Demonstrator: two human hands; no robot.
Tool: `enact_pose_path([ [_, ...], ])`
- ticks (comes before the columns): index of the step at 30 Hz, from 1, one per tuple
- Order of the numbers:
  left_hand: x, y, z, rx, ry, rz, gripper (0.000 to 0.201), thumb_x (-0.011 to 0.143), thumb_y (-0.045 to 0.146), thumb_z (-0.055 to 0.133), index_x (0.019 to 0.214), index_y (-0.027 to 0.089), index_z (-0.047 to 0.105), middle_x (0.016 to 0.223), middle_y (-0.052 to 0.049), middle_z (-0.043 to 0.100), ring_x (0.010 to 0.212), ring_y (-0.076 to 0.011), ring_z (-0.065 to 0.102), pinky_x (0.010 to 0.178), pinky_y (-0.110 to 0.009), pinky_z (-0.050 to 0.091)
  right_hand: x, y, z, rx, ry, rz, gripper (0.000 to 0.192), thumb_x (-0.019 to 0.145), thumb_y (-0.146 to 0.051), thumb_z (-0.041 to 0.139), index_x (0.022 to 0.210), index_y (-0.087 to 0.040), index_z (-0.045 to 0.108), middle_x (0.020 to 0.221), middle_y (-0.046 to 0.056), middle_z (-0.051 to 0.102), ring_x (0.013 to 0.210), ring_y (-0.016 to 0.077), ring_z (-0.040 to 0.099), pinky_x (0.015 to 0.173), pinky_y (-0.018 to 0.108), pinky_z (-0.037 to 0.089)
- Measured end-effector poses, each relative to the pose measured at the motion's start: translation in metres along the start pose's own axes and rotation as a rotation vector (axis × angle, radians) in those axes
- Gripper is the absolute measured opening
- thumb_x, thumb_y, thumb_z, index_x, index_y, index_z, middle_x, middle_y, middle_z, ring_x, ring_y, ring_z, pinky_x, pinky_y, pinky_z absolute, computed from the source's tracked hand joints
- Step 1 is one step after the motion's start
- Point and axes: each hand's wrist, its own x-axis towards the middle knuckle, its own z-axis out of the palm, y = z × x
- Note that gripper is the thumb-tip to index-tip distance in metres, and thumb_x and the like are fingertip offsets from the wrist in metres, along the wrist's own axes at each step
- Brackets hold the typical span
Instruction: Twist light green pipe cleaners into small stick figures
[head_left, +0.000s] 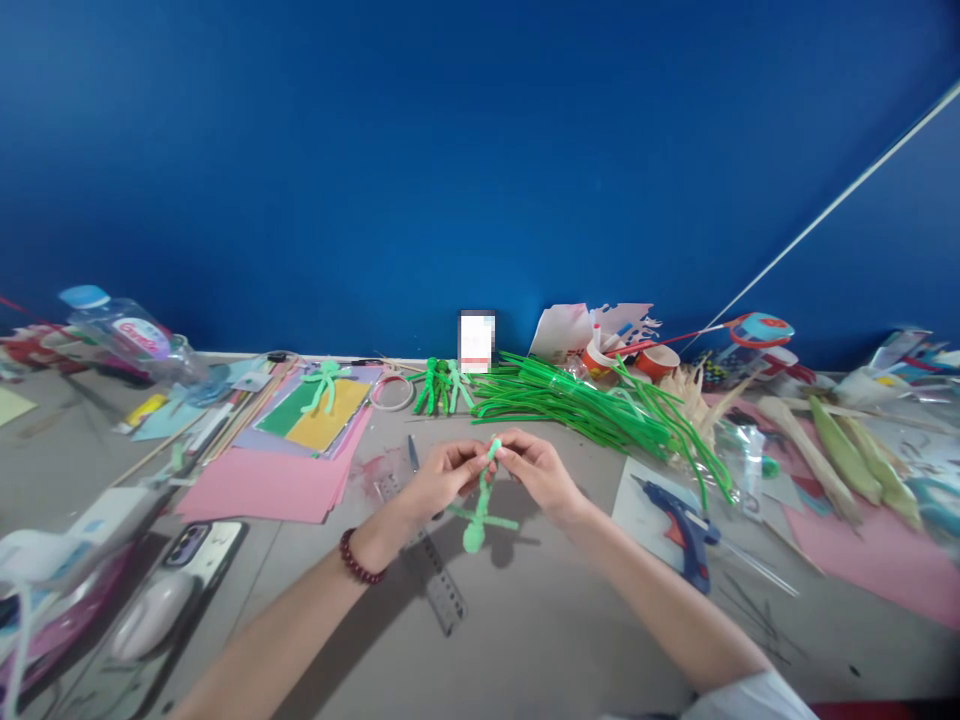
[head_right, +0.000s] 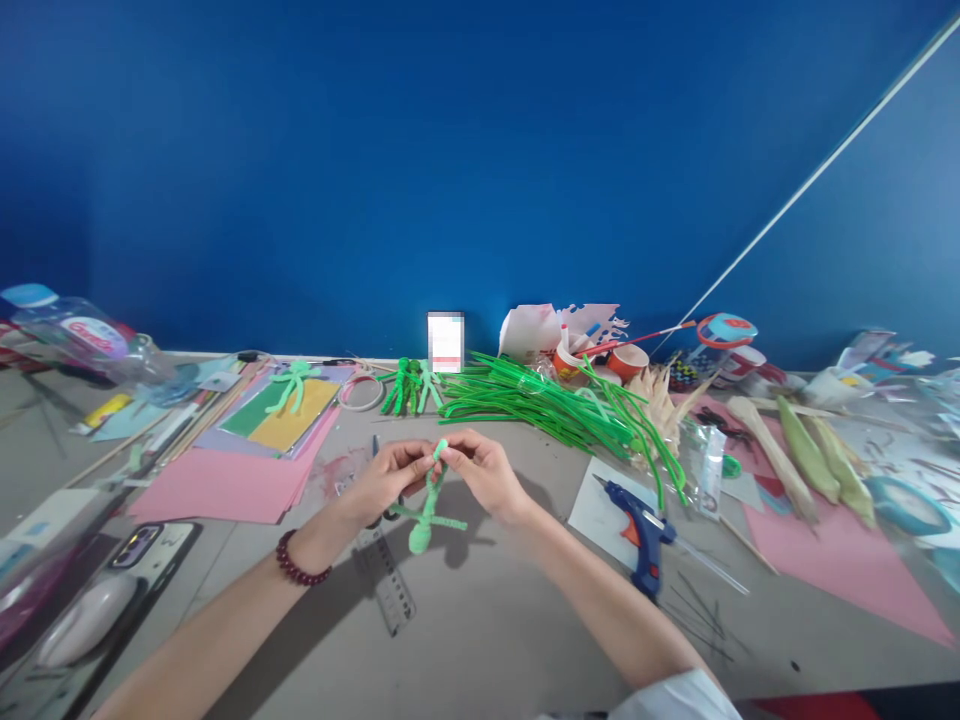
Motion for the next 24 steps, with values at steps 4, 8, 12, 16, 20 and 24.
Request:
enact_pose_path([
  [4,0.000,0.006,-0.003,0.191,0.021,0.032,0.035,0.079,0.049,0.057,0.072,0.015,0.059,0.052,0.004,0.045,0.044,-0.0063,0.036,0.044,-0.020,0.028,-0.001,-0.001,-0.002,-0.283,0.093,-0.167,0.013,0.082,-0.030,0.059,0.078,-0.019,0.065,0.074,0.002,0.060,0.073,0.0151,0.057,0.069,0.028,0.044],
  [8,-0.003,0.006,-0.002,0.719,0.293,0.291,0.020,0.080,0.037,0.061,0.086,0.018,0.064,0.073,-0.002,0.062,0.066,-0.0141,0.053,0.061,-0.025,0.040,-0.003,0.003,0.000,-0.534,0.231,-0.264,0.009,0.082,-0.026,0.059,0.080,-0.020,0.066,0.076,0.002,0.060,0.073,0.0157,0.056,0.066,0.027,0.043],
  [12,-0.007,-0.001,0.001,1.003,0.380,0.508,0.017,0.088,0.029,0.052,0.082,0.018,0.063,0.078,-0.005,0.065,0.078,-0.0180,0.056,0.071,-0.029,0.041,-0.006,0.005,0.002,-0.667,0.273,-0.333,0.010,0.083,-0.025,0.058,0.080,-0.020,0.066,0.070,0.002,0.059,0.070,0.0164,0.054,0.066,0.028,0.042],
  [16,-0.008,-0.002,0.002,0.985,0.341,0.517,0.022,0.090,0.025,0.046,0.079,0.017,0.063,0.074,-0.004,0.062,0.074,-0.0164,0.055,0.067,-0.027,0.040,-0.005,0.001,0.001,-0.576,0.257,-0.263,0.013,0.082,-0.030,0.058,0.078,-0.020,0.065,0.073,0.002,0.060,0.073,0.0165,0.056,0.066,0.027,0.043],
  [20,-0.007,0.004,0.002,0.725,0.280,0.349,0.021,0.087,0.028,0.050,0.076,0.016,0.063,0.071,-0.002,0.061,0.068,-0.0131,0.053,0.058,-0.022,0.038,-0.002,-0.003,-0.001,-0.321,0.183,-0.119,0.017,0.078,-0.035,0.063,0.077,-0.019,0.064,0.076,0.002,0.062,0.074,0.0156,0.059,0.069,0.026,0.045],
  [24,-0.004,0.006,0.004,0.365,0.216,0.204,0.026,0.081,0.037,0.056,0.069,0.015,0.062,0.064,-0.001,0.059,0.059,-0.0104,0.049,0.053,-0.021,0.035,-0.002,-0.002,0.001,-0.038,0.093,-0.016,0.021,0.075,-0.039,0.067,0.079,-0.018,0.062,0.075,0.002,0.064,0.072,0.0146,0.059,0.071,0.027,0.046],
])
